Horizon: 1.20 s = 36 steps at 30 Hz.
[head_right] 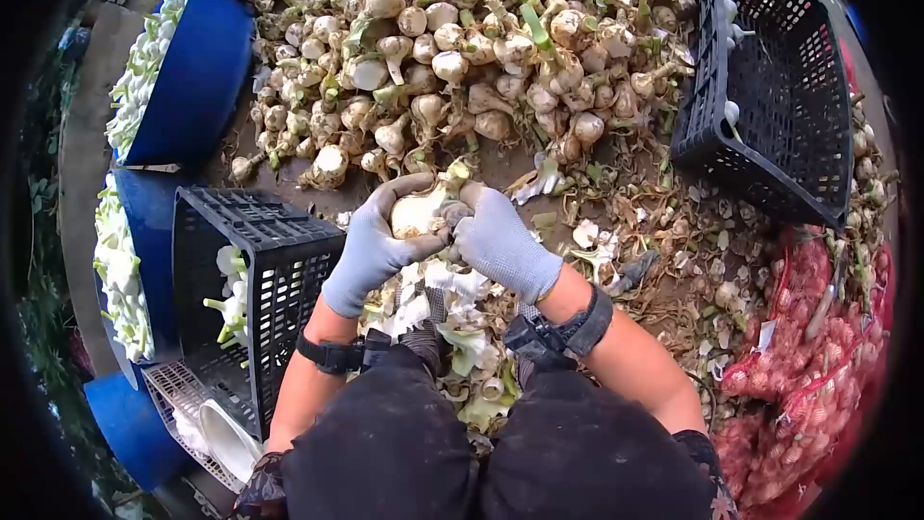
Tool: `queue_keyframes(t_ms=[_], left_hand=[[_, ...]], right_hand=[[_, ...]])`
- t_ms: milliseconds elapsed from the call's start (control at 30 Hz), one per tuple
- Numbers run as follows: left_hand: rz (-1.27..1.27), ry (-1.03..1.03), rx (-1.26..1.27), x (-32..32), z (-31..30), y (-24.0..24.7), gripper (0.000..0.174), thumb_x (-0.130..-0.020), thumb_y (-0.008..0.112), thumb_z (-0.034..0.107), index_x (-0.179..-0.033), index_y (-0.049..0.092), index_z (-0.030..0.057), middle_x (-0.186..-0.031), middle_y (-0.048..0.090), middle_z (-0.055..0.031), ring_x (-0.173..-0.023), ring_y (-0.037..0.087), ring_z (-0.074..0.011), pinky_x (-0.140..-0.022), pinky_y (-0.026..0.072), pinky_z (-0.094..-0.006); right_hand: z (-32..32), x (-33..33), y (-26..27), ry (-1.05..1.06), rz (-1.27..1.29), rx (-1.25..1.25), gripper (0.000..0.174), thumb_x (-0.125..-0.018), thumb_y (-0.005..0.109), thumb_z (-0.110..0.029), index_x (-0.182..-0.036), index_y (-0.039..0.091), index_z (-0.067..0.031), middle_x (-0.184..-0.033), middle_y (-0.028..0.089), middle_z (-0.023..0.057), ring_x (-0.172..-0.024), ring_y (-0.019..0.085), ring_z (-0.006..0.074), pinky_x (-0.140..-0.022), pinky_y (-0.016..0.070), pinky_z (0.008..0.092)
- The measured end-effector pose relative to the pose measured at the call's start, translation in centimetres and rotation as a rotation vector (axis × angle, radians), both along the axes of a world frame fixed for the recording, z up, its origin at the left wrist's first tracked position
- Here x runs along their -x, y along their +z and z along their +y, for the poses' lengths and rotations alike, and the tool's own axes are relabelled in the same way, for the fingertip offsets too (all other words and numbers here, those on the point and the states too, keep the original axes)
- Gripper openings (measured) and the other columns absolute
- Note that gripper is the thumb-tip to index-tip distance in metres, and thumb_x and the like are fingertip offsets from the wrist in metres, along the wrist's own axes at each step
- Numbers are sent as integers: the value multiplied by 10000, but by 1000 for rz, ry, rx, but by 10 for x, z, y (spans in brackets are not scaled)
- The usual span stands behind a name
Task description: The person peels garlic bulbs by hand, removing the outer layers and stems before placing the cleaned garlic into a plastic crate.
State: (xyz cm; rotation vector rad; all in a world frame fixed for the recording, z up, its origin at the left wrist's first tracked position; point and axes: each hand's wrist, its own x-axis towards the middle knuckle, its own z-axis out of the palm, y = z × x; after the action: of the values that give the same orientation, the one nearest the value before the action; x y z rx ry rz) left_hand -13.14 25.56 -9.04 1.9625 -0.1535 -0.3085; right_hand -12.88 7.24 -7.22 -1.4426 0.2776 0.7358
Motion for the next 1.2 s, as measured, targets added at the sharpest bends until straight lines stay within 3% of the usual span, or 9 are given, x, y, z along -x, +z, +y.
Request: queue_keyframes(t_ms=[100, 167, 300, 633, 800, 933, 1033, 1100, 1200], left_hand=[[499, 157, 730, 2, 15, -2, 755, -799, 779, 350, -1384, 452, 3, -1170, 629, -73, -988, 624, -136, -831, 528, -282], [673, 171, 983, 5, 25, -16, 798, -830, 762, 350, -1442, 375, 15, -1218, 606, -69, -1039, 604, -128, -856, 521, -285], [514, 234, 980, 15, 14, -5, 801, -833, 763, 306, -1457, 353, 14, -1248, 581, -71, -1065, 586, -128, -843, 517, -270], [415, 267, 802, 14, 31, -2, 593, -932, 610, 318, -1431, 395, 82, -934, 654, -56, -544, 557, -91, -443, 397, -190], [661, 93, 1001, 6, 32, -4, 848, -851, 438, 773, -1354, 475, 91, -898, 643, -46, -526, 553, -88, -415, 381, -190], [616, 1, 697, 10, 35, -14, 666, -927, 555, 550, -1375, 431, 73, -854, 626, -32, -591, 607, -108, -456, 460, -208], [-123, 81, 206, -1, 21, -31, 727, -942, 612, 407, -1465, 300, 10, -836, 658, -84, -637, 619, -109, -585, 504, -218], [412, 386, 507, 6, 33, -18, 693, -948, 622, 366, -1456, 334, -6, -949, 661, -92, -785, 636, -107, -707, 525, -233], [-26, 254, 328, -10, 29, -23, 595, -910, 657, 374, -1364, 496, 24, -1217, 583, -134, -1022, 601, -178, -871, 500, -293]], right_hand=[[-4, 1, -16, -33, -67, -94, 209, -997, 489, -159, -1084, 591, 1, -741, 608, 51, -615, 595, 96, -534, 474, 246], [-6, 1, -35, 201, -938, 667, 230, -984, 520, -178, -1145, 598, -34, -799, 653, 25, -661, 612, 83, -550, 505, 259], [-5, -7, -22, 12, -88, -252, 242, -977, 563, -244, -1082, 628, -35, -739, 633, 15, -640, 603, 71, -544, 474, 227], [22, -7, -10, 87, -45, -32, 251, -996, 522, -210, -1055, 625, 12, -690, 634, 40, -521, 563, 108, -467, 449, 271], [18, -2, -41, 225, -1070, 779, 231, -948, 616, -186, -1053, 637, 19, -815, 706, 60, -749, 666, 199, -704, 532, 376], [21, -8, -25, -28, -281, -193, 227, -886, 661, -105, -1069, 652, 29, -928, 718, 128, -847, 662, 151, -757, 522, 333], [18, -13, -41, 61, -301, 60, 248, -907, 642, -107, -1113, 634, 32, -975, 714, 94, -866, 658, 153, -743, 520, 328], [18, -13, -31, 61, -330, 206, 243, -909, 625, -91, -1114, 631, 40, -994, 709, 90, -871, 650, 146, -731, 516, 320], [24, -5, -31, -93, -162, -173, 229, -840, 641, -47, -1045, 622, 53, -915, 696, 186, -851, 677, 205, -734, 517, 347]])
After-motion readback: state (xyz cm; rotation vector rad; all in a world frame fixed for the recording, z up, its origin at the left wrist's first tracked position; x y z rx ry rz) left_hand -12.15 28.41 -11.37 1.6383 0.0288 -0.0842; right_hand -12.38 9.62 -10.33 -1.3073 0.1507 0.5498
